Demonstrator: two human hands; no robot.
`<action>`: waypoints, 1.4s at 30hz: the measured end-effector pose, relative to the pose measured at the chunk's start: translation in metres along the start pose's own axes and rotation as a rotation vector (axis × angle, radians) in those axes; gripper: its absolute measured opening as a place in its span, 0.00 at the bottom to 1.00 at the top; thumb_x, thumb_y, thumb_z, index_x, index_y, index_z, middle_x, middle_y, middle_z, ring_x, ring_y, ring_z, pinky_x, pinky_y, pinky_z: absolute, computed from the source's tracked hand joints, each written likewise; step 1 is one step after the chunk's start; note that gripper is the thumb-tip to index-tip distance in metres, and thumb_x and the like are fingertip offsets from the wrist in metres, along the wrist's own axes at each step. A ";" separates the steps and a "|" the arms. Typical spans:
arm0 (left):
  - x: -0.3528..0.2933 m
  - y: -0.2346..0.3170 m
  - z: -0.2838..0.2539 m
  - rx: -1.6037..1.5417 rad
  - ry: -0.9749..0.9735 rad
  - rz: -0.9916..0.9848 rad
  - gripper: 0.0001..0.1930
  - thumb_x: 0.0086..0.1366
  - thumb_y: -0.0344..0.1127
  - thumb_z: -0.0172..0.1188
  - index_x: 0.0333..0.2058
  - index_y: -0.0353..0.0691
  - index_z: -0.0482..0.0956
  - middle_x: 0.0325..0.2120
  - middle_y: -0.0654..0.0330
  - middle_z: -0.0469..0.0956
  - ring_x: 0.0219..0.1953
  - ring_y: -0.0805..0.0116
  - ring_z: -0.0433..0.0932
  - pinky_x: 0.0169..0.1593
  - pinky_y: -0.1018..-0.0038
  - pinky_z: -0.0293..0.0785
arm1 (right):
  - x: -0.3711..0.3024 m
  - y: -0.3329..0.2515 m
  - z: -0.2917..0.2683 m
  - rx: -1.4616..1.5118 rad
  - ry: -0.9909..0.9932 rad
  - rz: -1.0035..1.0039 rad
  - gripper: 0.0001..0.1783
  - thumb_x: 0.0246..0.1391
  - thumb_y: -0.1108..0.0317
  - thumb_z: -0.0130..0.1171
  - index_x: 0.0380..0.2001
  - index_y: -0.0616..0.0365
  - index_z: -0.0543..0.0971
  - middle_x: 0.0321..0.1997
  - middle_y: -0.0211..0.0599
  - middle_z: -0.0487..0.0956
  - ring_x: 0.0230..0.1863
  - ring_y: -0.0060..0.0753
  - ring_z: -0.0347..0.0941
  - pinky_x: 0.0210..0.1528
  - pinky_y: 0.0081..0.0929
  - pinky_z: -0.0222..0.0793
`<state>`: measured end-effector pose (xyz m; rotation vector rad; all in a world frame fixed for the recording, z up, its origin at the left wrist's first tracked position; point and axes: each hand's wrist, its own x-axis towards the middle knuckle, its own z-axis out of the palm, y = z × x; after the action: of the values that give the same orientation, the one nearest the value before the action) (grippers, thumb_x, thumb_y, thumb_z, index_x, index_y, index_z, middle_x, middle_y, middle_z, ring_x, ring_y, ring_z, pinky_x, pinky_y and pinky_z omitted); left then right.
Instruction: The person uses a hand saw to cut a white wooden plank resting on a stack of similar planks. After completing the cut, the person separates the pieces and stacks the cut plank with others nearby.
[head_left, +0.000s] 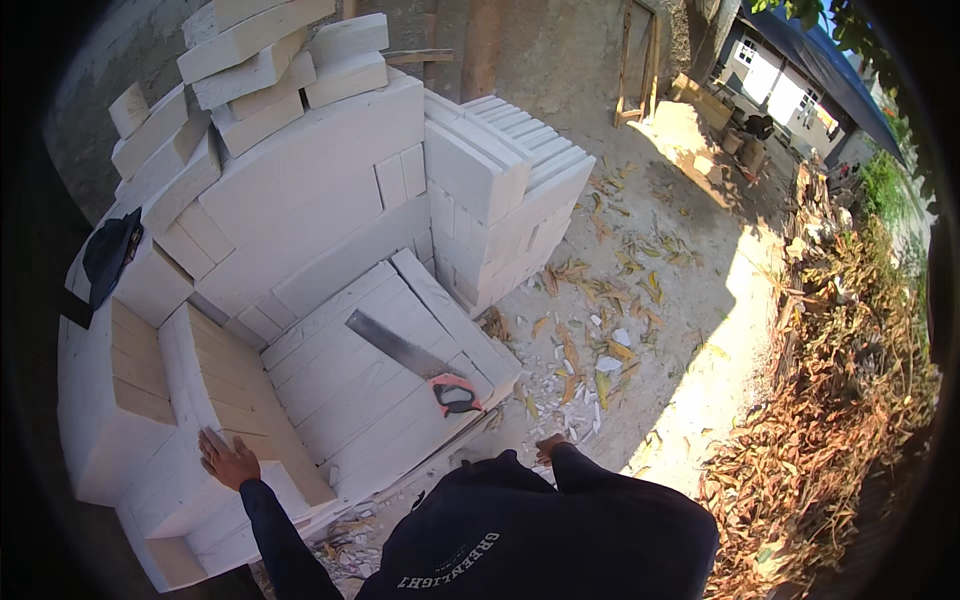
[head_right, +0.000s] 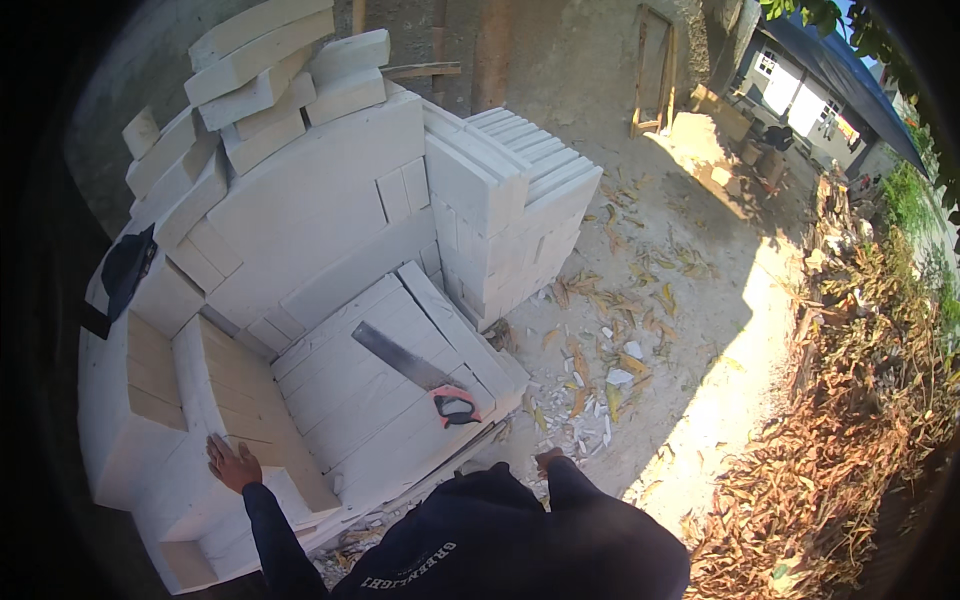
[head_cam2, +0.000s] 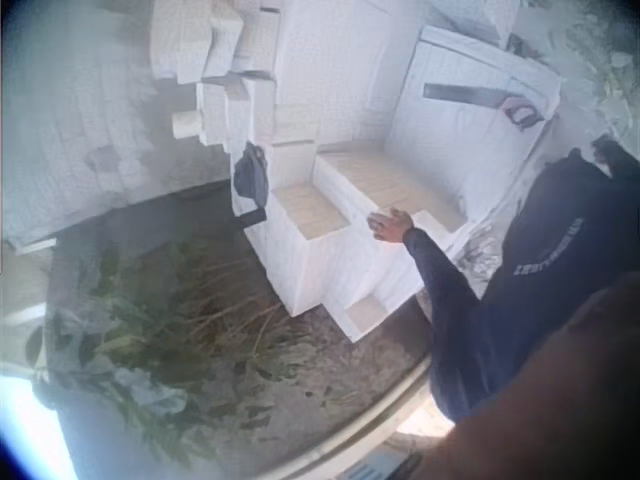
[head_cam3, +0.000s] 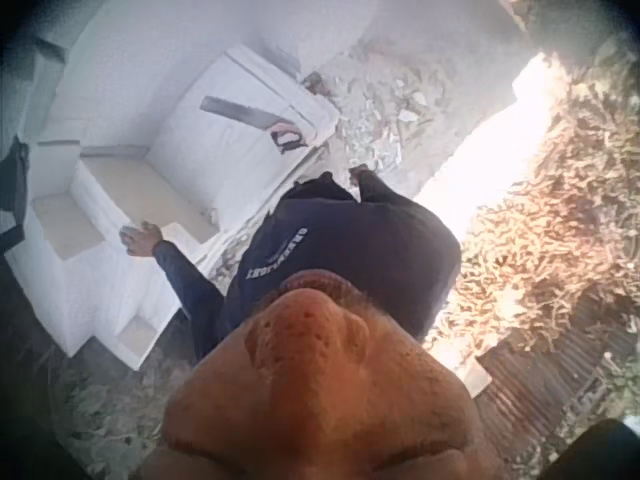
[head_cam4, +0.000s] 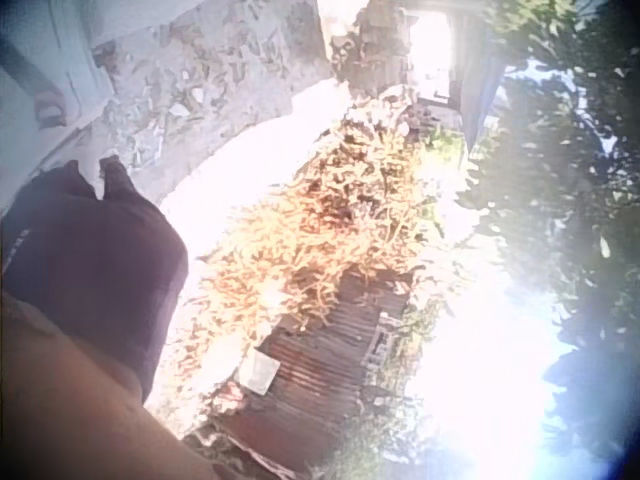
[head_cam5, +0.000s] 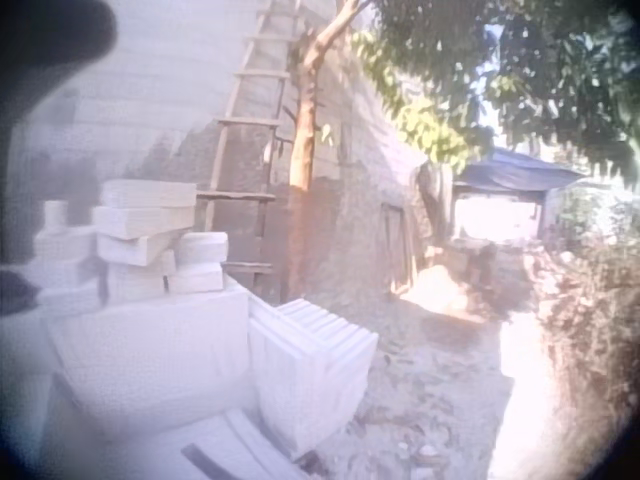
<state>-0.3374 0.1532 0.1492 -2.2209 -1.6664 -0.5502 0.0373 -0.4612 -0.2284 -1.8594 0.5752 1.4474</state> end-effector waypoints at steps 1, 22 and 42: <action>0.003 0.014 0.012 -0.007 -0.048 -0.020 0.37 0.64 0.41 0.63 0.69 0.40 0.61 0.70 0.54 0.62 0.72 0.54 0.59 0.73 0.48 0.49 | 0.028 0.019 -0.021 0.048 -0.049 -0.024 0.24 0.62 0.46 0.46 0.44 0.56 0.75 0.45 0.46 0.81 0.43 0.52 0.78 0.36 0.51 0.76; 0.070 0.036 0.022 0.245 -0.236 -0.221 0.41 0.62 0.64 0.62 0.69 0.55 0.63 0.69 0.61 0.65 0.67 0.55 0.67 0.64 0.45 0.64 | 0.024 0.091 -0.065 0.473 0.081 -0.118 0.14 0.58 0.61 0.59 0.27 0.63 0.82 0.29 0.47 0.86 0.24 0.42 0.84 0.22 0.37 0.80; 0.070 0.010 -0.005 0.270 -0.202 -0.294 0.39 0.63 0.60 0.62 0.70 0.57 0.62 0.70 0.63 0.64 0.68 0.58 0.67 0.65 0.45 0.62 | -0.021 0.043 -0.043 0.238 0.120 -0.054 0.15 0.64 0.56 0.50 0.39 0.54 0.80 0.36 0.42 0.85 0.29 0.40 0.83 0.25 0.36 0.77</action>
<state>-0.3112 0.2075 0.1868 -1.9033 -2.0516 -0.1543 0.0291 -0.5230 -0.2138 -1.7662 0.7180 1.1826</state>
